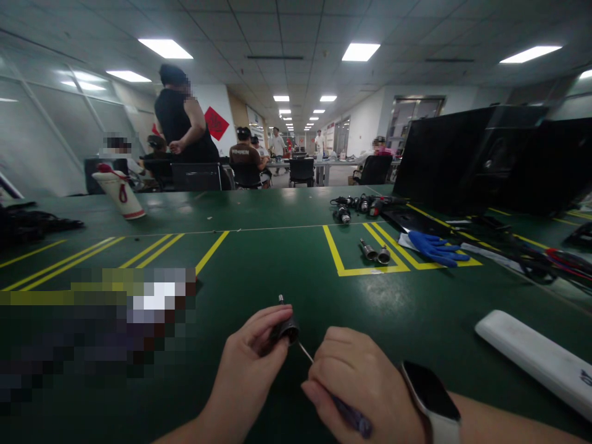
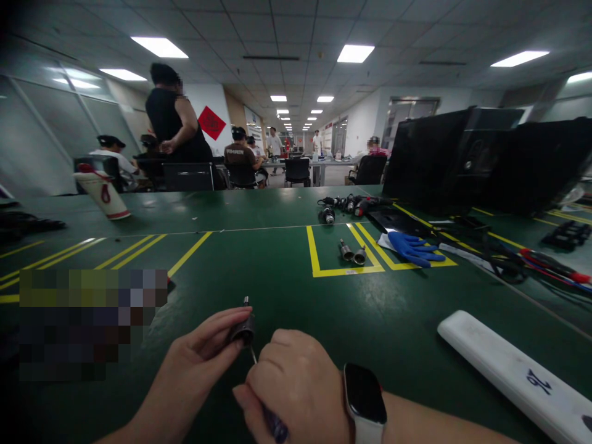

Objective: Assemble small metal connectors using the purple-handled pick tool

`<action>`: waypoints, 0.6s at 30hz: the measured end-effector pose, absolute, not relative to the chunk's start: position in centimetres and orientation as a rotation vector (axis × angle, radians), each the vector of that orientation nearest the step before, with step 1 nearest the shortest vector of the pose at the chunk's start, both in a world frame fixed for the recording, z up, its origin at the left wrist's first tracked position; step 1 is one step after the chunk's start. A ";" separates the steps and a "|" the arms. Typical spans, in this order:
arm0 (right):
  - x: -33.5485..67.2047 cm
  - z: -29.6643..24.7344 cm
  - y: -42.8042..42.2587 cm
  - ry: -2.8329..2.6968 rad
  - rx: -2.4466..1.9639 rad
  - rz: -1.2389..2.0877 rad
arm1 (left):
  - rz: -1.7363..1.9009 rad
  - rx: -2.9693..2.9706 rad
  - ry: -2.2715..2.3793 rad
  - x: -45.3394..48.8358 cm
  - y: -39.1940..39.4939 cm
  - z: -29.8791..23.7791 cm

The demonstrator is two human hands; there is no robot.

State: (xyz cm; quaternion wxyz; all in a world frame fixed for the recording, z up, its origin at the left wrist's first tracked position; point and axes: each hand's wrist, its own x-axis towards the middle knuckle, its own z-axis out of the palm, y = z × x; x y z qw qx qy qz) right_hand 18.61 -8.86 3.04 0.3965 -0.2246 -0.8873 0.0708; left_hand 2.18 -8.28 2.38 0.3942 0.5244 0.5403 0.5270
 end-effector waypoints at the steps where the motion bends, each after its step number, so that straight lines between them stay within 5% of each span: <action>1: 18.6 2.9 -8.9 -2.248 -0.560 0.136 | 1.336 1.326 1.373 2.1 -8.3 2.4; 18: 18.1 2.2 -9.0 -2.268 -0.463 -0.235 | 1.272 1.321 1.410 2.2 -8.1 2.5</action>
